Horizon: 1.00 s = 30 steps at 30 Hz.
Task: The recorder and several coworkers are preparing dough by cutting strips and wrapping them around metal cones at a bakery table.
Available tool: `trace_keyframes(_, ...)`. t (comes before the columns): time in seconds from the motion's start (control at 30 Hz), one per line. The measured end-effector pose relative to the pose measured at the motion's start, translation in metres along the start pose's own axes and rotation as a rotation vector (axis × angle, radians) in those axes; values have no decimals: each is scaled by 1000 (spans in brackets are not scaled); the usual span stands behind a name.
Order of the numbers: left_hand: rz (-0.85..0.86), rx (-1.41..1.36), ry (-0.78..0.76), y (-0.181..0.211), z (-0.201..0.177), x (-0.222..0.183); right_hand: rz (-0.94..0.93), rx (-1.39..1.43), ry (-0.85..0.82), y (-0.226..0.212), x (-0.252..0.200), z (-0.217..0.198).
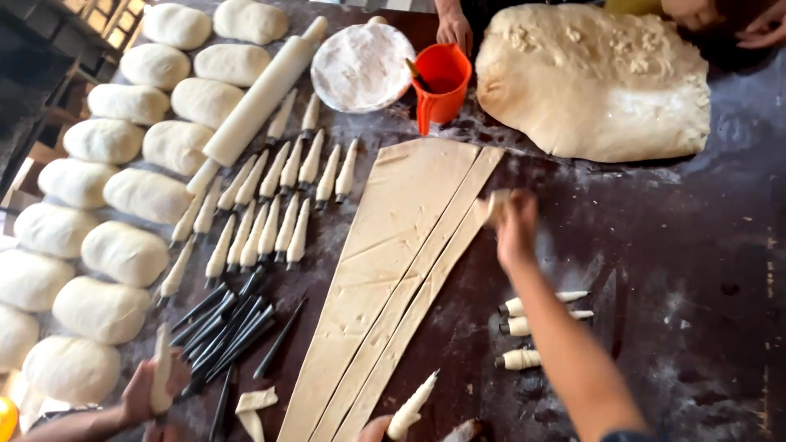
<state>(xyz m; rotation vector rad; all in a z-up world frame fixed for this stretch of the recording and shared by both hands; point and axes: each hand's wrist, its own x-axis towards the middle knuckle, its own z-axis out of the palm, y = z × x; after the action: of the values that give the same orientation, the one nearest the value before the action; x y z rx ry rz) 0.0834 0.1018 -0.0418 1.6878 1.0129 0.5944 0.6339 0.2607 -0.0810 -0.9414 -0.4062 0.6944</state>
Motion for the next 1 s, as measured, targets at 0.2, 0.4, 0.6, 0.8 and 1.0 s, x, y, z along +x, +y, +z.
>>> trace_keyframes(0.2, 46, 209, 272, 120, 55, 25, 833, 43, -39, -41, -352, 24)
trace_keyframes(0.4, -455, 141, 46, 162, 10, 22, 1004, 252, 296, -68, -438, 47)
trace_keyframes(0.6, -232, -265, 25, 138, 7, 5, 768, -6, 13, -94, -450, 90)
trace_keyframes(0.8, -252, -604, -95, 130, 8, -24, 456, -416, -105, -115, -474, 128)
trace_keyframes(1.0, -135, -423, -126, 150, 1, -37, 420, -430, -154, -86, -475, 98)
